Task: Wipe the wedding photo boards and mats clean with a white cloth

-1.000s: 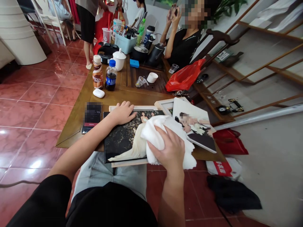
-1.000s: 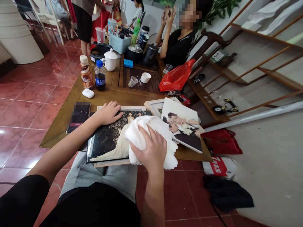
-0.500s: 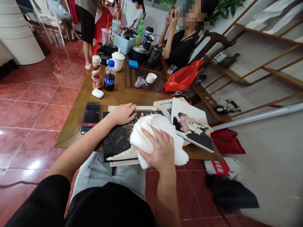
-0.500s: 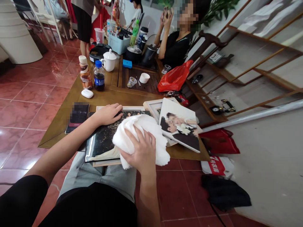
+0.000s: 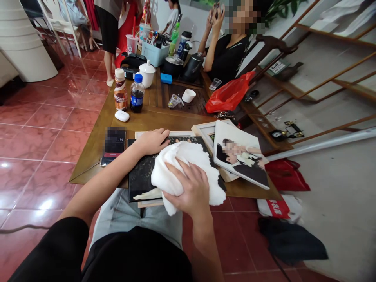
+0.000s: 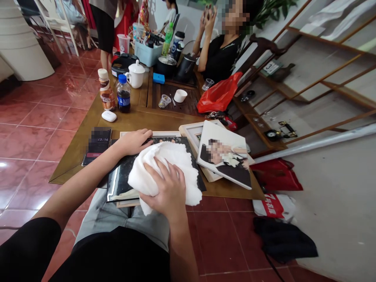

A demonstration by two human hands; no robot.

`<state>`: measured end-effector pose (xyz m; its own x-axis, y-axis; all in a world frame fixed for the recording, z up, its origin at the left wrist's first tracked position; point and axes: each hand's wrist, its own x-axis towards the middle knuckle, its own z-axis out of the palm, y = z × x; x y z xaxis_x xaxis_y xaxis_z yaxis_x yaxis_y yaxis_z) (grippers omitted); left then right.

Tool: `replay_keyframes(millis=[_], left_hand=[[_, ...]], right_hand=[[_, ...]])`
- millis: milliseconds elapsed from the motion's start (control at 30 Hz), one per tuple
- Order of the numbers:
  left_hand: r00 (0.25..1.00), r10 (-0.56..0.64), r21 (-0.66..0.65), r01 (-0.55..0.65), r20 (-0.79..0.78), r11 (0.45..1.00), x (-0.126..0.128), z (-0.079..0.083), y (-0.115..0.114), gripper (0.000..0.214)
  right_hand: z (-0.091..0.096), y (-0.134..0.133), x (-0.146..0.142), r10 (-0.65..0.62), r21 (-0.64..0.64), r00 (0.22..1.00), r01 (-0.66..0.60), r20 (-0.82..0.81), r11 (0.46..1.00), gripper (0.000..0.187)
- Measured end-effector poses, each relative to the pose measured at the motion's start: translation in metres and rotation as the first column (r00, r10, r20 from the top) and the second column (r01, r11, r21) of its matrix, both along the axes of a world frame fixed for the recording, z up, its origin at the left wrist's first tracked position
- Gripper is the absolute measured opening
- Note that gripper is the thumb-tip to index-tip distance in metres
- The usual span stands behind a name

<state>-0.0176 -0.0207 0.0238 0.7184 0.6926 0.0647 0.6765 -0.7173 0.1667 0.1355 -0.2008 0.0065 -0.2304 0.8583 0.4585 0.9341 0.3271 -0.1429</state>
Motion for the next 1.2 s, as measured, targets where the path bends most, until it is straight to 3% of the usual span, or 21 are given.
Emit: replay_keyframes(millis=[233,333,567,733,833,1000,1100,1200], left_hand=[[0.999,-0.017,0.020,0.018,-0.033,1.000,0.001,0.001,0.000,0.035],[0.999,-0.019,0.026,0.020,-0.032,0.999,0.001,0.000,0.000,0.036],[1.000,0.001,0.003,-0.001,-0.030,1.000,0.002,0.001,-0.001,0.036],[1.000,0.005,-0.029,-0.006,-0.026,1.000,0.001,0.004,-0.001,0.036],[1.000,0.007,-0.036,-0.008,-0.019,0.999,0.001,0.004,-0.001,0.037],[1.000,0.000,-0.013,0.000,-0.027,1.000,0.001,0.003,0.000,0.035],[1.000,-0.015,0.017,0.015,-0.024,1.000,0.000,0.002,-0.001,0.036],[0.999,-0.033,0.064,0.034,-0.017,0.997,0.000,-0.001,0.000,0.036]], right_hand=[[-0.009,0.006,0.032,-0.222,0.126,0.975,0.221,-0.003,0.967,0.052],[-0.009,0.006,0.038,-0.259,0.141,0.966,0.254,0.018,0.957,0.050],[0.002,0.003,0.014,-0.014,-0.009,0.999,0.014,0.038,1.000,0.058],[0.007,0.000,-0.017,0.177,-0.075,0.984,-0.175,0.019,0.982,0.071],[0.006,-0.001,-0.021,0.216,-0.072,0.976,-0.215,0.008,0.974,0.073],[0.001,-0.001,0.006,0.042,-0.010,0.999,-0.042,-0.014,0.999,0.061],[-0.002,-0.001,0.024,-0.106,0.009,0.994,0.106,-0.001,0.994,0.054],[-0.002,-0.001,0.029,-0.166,0.009,0.986,0.166,0.013,0.986,0.052]])
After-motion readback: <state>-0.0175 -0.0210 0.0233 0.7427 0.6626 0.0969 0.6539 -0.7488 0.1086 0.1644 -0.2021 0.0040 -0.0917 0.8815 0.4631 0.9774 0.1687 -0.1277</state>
